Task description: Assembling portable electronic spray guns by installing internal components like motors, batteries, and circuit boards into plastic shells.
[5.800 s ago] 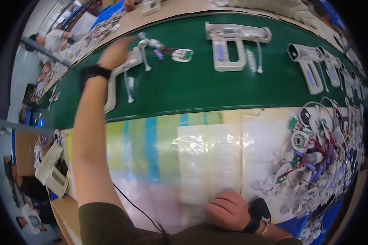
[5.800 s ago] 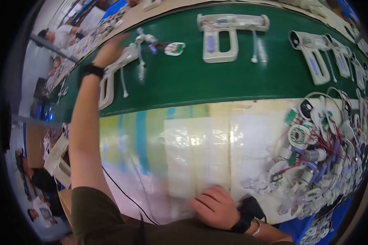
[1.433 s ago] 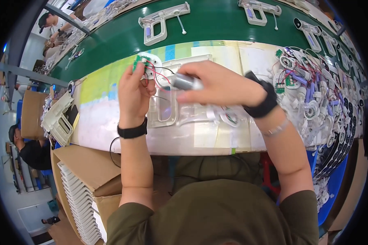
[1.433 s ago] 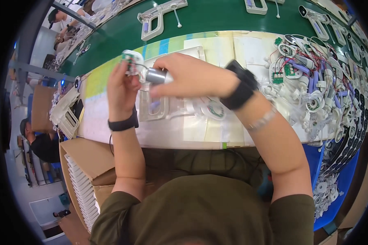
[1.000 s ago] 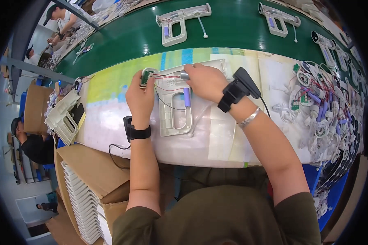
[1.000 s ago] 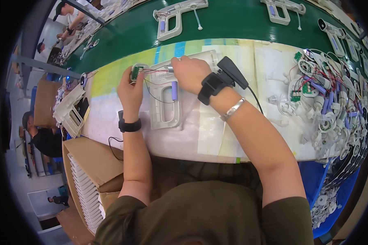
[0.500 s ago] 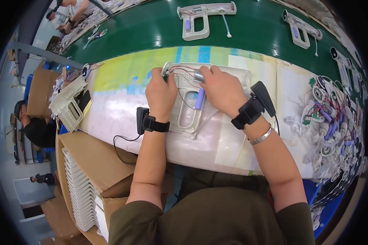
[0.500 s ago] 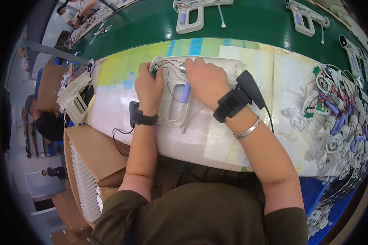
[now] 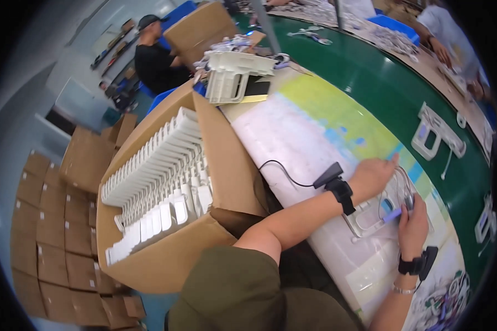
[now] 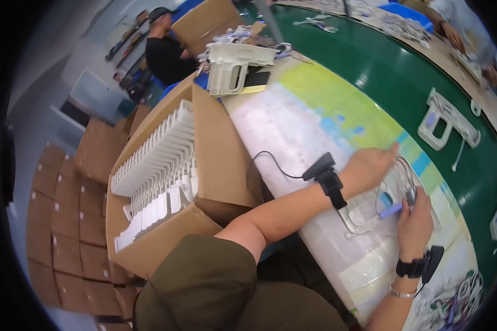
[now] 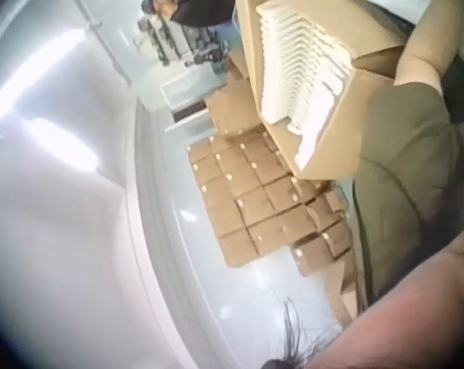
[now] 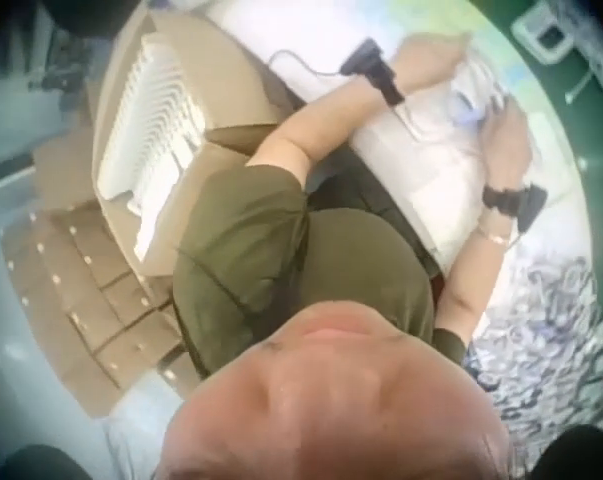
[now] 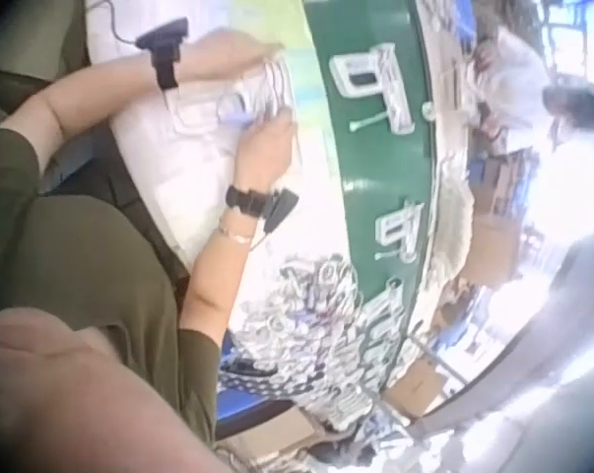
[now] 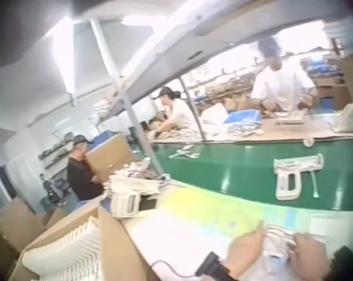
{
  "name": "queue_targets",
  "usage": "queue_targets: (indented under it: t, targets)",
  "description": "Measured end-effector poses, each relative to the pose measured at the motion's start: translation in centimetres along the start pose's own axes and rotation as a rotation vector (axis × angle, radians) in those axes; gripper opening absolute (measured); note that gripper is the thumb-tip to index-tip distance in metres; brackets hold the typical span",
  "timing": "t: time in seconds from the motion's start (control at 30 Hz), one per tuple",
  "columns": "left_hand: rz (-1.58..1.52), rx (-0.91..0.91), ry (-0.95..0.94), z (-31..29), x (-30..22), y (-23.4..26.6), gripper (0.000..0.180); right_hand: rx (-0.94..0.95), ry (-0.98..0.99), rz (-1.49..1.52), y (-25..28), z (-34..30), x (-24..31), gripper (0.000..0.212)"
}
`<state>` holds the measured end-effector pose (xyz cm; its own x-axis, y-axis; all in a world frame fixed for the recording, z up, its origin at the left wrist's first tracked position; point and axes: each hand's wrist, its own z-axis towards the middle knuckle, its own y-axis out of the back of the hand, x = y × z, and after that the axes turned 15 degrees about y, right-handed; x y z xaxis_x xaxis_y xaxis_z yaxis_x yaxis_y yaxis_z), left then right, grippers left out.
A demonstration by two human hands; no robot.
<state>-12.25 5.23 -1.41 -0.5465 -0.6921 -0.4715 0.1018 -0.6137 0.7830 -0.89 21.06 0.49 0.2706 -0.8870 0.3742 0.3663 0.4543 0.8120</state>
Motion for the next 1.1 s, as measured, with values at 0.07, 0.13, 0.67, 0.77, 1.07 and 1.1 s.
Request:
queue_targets:
  t: [0.07, 0.13, 0.67, 0.77, 1.07, 1.1]
  targets:
    - [0.021, 0.065, 0.067, -0.4, 0.2, 0.3, 0.046, 0.048, -0.009, -0.022, -0.4, 0.2, 0.5, 0.034]
    - [0.024, 0.09, 0.106, -0.6, 0.5, 0.4, 0.047, 0.053, 0.006, -0.023, -0.8, 0.3, 0.4, 0.033]
    - [0.044, 0.032, 0.063, -1.1, 0.3, -0.4, 0.06, 0.075, -0.081, 0.007, -0.7, 0.6, -0.1, 0.033]
    - [0.073, 0.013, 0.07, -1.4, 0.3, -0.7, 0.062, 0.076, -0.077, 0.001, -0.8, 0.5, -0.2, 0.034]
    - [0.015, -0.018, 0.068, -1.1, 0.9, -1.2, 0.059, 0.021, 0.021, -0.035, -1.4, 0.1, -1.4, 0.033]
    - [0.015, -0.026, 0.068, -1.0, 0.9, -1.2, 0.058, 0.015, 0.038, -0.046, -1.4, 0.1, -1.5, 0.033]
